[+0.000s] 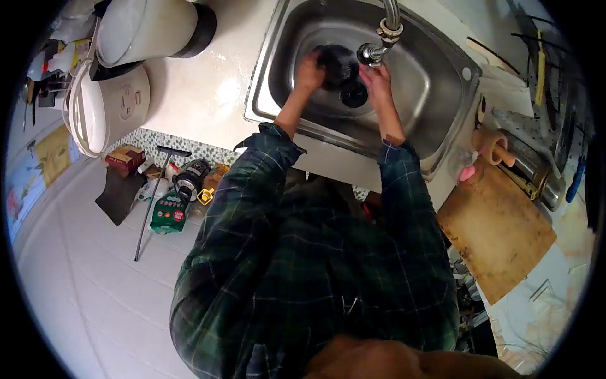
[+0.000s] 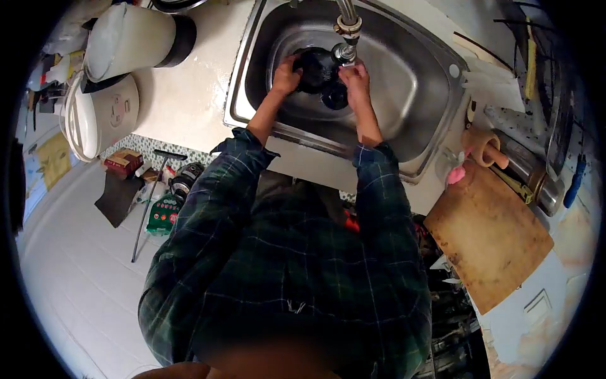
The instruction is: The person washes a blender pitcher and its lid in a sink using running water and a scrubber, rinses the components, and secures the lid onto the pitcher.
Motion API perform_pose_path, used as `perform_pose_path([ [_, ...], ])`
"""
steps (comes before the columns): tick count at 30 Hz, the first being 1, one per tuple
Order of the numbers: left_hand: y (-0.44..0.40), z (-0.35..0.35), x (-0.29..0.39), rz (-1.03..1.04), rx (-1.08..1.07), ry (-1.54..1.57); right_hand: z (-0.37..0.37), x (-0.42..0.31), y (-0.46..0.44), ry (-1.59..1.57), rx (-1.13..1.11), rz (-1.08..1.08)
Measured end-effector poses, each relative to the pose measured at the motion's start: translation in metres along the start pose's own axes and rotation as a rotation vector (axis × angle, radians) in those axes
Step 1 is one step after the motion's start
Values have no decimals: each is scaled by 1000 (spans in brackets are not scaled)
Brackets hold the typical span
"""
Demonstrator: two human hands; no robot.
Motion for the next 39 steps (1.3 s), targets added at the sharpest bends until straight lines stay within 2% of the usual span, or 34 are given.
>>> perform_pose_path([
  [2, -1, -15, 27, 218, 58, 62, 17, -28, 1, -720, -124, 197],
  [3, -8, -17, 31, 223, 69, 66, 19, -33, 3, -718, -132, 188],
  [4, -17, -20, 33, 127, 69, 166, 21, -44, 14, -425, -222, -61],
  [6, -35, -20, 43, 39, 75, 274, 38, -39, -3, -767, -164, 380],
  [7, -51, -25, 68, -72, 130, 456, 26, -13, -14, -758, -177, 372],
  [8, -71, -32, 87, -172, 209, 633, 15, 15, -35, -1042, -279, 530],
  [9, -86, -34, 99, -254, 135, 541, 24, 12, -38, -1191, -376, 602],
  [10, -95, -4, 90, -340, 184, 593, 31, 10, -41, -1326, -475, 686],
  [11, -93, -8, 111, -389, 218, 596, 28, -4, -20, -1336, -541, 651],
  [12, -91, -13, 133, -437, 252, 600, 28, -15, -11, -1198, -506, 582],
  [14, -96, 10, 144, -294, 337, 551, 25, -32, 6, -1047, -497, 498],
  [15, -100, 28, 148, -36, 478, 147, 21, -35, 10, -691, -325, 391],
  [16, -99, 0, 173, -171, 310, 112, 14, -36, 13, -340, -142, 273],
  [17, -97, -29, 197, -307, 136, 81, 12, -30, 11, -333, -152, 265],
  [20, -102, -31, 178, -300, 128, 101, -1, -7, 18, 94, -169, 54],
  [21, -100, -64, 180, -190, -25, 39, -5, -3, 26, 93, -177, 46],
  [22, -92, -110, 177, -84, -171, -24, -6, -4, 37, 177, -230, -50],
  [23, -77, -128, 144, 103, 154, 99, -6, -4, 47, 256, -282, -146],
  [24, -57, -173, 132, -22, 322, 172, -6, -3, 59, 236, -294, -124],
  [25, -30, -228, 112, -43, 490, 301, -9, -2, 71, 228, -296, -127],
  [26, -22, -277, 80, 110, 721, 145, -12, 1, 84, 264, -335, -165],
  [28, -19, -367, 43, 54, 896, 39, -15, 27, 92, 270, -395, -242],
  [29, -30, -395, 20, 135, 912, -18, -8, 27, 103, 256, -371, -234],
  [31, -58, -421, -7, 177, 864, 134, 15, 16, 120, 299, -439, -296],
  [32, -69, -427, -12, 158, 790, 259, 26, 22, 116, 301, -430, -412],
  [33, -82, -430, -18, 134, 697, 385, 34, 14, 123, 296, -384, -398],
  [34, -96, -434, -42, 135, 651, 518, 44, -4, 135, 254, -364, -344],
  [36, -108, -442, -40, -23, 528, 440, 59, -24, 145, 121, -278, -182],
  [37, -113, -440, -38, -3, 547, 425, 58, -20, 147, 26, -211, -71],
  [38, -121, -440, -43, -38, 538, 547, 54, -12, 145, -17, -157, -12],
  [39, -130, -442, -54, -116, 571, 511, 54, -5, 141, -65, -119, 40],
])
Point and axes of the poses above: each hand's wrist, its own y-axis away from the middle knuckle, its own z-axis out of the palm, x = y × z, the point moved 2 cm from there along -y, towards the middle knuckle, and after that the axes turned 13 degrees about x, right-handed, at the moved point
